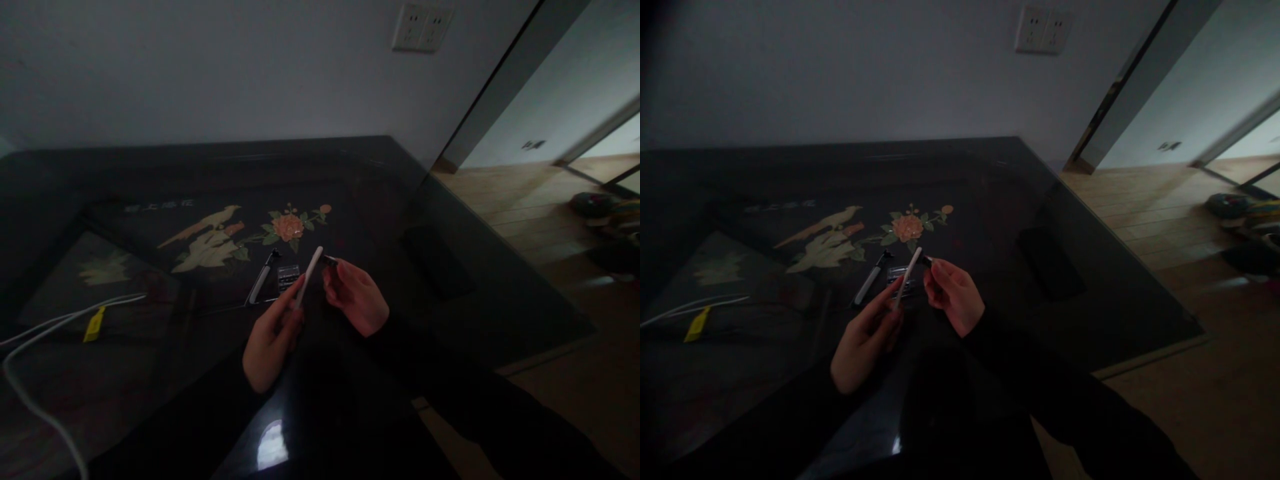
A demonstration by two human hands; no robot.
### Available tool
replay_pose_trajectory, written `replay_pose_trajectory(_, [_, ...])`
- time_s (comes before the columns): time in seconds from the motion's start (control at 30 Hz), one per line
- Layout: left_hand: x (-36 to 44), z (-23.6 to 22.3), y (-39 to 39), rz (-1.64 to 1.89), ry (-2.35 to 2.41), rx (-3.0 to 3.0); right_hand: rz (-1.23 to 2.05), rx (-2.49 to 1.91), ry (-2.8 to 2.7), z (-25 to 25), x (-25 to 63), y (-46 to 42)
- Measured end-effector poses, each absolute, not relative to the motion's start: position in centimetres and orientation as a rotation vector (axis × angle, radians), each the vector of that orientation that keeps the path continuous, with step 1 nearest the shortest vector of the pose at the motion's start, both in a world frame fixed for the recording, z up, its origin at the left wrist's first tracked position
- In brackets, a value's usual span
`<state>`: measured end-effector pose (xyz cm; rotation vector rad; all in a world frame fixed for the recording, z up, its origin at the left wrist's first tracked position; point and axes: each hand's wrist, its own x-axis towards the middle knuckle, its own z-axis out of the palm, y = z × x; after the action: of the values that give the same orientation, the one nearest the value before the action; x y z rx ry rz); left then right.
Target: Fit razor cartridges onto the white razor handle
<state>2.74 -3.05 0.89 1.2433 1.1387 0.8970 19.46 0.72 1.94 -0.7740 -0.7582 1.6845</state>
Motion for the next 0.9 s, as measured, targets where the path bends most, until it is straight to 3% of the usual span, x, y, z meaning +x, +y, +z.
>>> replay_pose_trajectory(0.9, [2.84,1.33,-3.00,0.906,1.201,1.530,1.668,-0.762,-0.695,1.08,19.07,0.77])
